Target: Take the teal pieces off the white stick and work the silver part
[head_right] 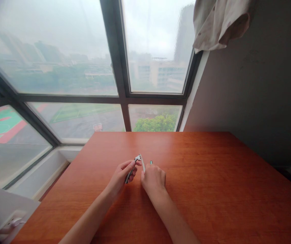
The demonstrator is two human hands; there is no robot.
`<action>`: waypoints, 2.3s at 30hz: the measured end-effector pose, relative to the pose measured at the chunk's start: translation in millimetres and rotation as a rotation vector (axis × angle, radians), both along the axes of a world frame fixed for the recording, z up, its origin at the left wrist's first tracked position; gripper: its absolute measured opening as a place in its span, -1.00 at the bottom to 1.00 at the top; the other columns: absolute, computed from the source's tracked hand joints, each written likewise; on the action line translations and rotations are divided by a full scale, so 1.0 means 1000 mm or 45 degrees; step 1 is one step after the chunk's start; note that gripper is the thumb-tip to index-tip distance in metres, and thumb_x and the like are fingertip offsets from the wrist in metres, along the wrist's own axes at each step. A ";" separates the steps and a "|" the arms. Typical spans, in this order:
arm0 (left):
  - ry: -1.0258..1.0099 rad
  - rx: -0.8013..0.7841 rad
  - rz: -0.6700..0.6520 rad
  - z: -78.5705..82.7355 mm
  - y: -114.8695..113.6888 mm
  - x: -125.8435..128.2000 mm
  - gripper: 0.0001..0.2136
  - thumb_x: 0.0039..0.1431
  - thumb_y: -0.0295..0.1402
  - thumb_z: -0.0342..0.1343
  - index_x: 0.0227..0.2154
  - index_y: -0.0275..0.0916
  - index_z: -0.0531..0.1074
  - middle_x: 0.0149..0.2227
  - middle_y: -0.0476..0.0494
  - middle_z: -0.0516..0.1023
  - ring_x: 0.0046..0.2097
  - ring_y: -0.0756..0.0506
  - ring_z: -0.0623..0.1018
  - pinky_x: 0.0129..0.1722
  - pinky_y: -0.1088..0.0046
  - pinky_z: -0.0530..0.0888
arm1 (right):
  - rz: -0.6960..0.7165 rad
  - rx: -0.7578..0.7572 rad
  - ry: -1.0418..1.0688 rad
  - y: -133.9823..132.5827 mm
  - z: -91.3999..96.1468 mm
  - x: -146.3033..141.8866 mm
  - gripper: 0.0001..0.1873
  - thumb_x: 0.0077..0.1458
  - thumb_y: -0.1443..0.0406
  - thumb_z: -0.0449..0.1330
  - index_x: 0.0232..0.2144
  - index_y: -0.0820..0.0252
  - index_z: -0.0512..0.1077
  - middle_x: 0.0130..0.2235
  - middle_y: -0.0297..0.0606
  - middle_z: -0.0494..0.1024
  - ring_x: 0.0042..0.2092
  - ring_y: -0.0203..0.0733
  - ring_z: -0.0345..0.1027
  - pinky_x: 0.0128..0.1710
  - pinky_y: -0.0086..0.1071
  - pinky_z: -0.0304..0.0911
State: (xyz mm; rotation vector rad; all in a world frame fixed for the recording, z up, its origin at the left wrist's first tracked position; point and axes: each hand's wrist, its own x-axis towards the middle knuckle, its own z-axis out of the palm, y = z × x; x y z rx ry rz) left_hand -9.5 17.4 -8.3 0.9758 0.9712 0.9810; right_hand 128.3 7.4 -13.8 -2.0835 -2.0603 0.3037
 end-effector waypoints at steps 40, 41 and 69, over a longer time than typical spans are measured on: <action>-0.235 0.003 0.008 -0.010 -0.001 0.008 -0.66 0.06 -0.10 0.18 -0.34 -0.34 0.46 -0.53 0.01 0.28 -0.59 0.14 0.17 -0.64 0.61 0.02 | 0.271 0.469 1.128 -0.008 -0.012 0.068 -0.72 0.21 0.18 0.06 -0.27 0.18 0.52 -0.44 -0.31 0.38 -0.40 -0.25 0.25 -0.41 -0.43 0.13; -0.246 -0.005 0.019 -0.010 -0.002 0.008 -0.66 0.05 -0.10 0.19 -0.33 -0.34 0.47 -0.52 0.01 0.29 -0.58 0.14 0.18 -0.63 0.61 0.03 | 0.265 0.483 1.121 -0.008 -0.013 0.069 -0.73 0.21 0.19 0.06 -0.26 0.18 0.52 -0.43 -0.31 0.38 -0.40 -0.25 0.25 -0.41 -0.43 0.13; -0.229 0.012 0.079 -0.011 -0.003 0.010 -0.69 0.04 -0.13 0.21 -0.31 -0.30 0.48 -0.51 -0.01 0.33 -0.54 0.12 0.26 -0.58 0.61 0.12 | 0.340 0.504 1.078 -0.008 -0.017 0.067 -0.72 0.24 0.20 0.03 -0.20 0.17 0.51 -0.47 -0.36 0.28 -0.44 -0.27 0.19 -0.45 -0.43 0.09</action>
